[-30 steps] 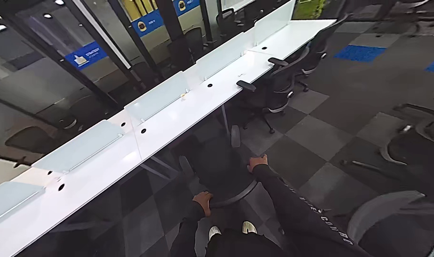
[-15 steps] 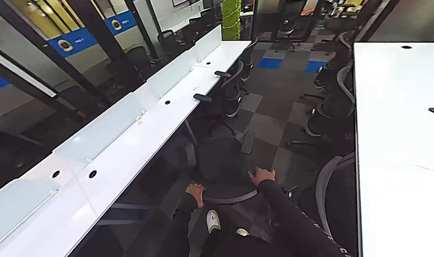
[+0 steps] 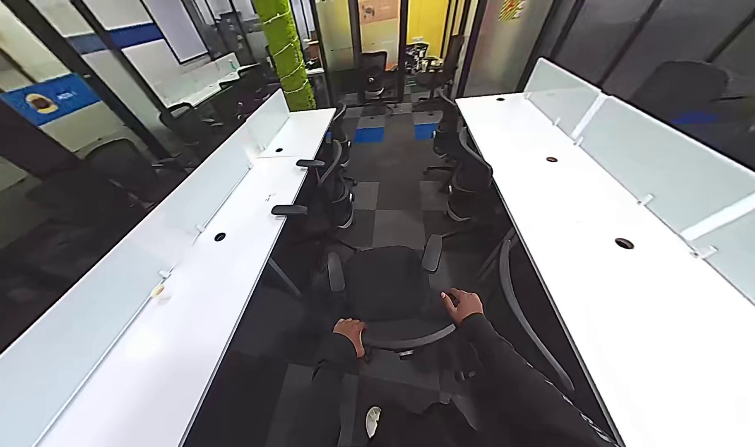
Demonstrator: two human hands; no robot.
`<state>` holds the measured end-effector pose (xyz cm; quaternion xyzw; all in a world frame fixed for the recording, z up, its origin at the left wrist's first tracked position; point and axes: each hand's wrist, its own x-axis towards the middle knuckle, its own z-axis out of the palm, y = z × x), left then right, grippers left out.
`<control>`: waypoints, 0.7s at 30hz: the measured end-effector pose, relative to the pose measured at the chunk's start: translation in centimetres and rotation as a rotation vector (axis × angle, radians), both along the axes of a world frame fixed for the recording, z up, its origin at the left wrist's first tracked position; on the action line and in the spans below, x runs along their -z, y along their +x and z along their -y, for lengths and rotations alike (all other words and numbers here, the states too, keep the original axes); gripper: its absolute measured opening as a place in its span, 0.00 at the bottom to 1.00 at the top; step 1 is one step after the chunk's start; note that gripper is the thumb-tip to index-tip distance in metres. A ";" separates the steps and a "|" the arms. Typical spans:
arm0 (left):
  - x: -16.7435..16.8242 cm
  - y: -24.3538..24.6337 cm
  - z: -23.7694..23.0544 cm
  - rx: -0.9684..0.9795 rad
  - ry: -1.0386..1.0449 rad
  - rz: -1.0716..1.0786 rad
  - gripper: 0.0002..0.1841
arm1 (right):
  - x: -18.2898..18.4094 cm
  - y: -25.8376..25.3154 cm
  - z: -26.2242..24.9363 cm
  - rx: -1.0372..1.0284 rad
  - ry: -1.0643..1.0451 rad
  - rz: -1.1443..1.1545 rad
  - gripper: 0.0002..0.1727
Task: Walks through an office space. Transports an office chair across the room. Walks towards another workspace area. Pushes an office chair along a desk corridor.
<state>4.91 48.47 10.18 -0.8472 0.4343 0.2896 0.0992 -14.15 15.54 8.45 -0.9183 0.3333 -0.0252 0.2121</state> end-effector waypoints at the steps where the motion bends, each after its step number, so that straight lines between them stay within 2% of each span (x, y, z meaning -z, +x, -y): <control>1: -0.1 0.4 0.5 0.010 0.006 0.001 0.40 | 0.0 0.0 0.2 0.022 -0.002 0.015 0.27; 14: -0.5 5.8 4.6 0.150 0.037 -0.031 0.39 | -0.2 2.2 2.9 0.177 0.036 0.031 0.27; 21: -0.1 9.7 9.7 0.136 0.051 0.000 0.39 | -0.2 5.7 7.0 0.210 0.008 0.016 0.27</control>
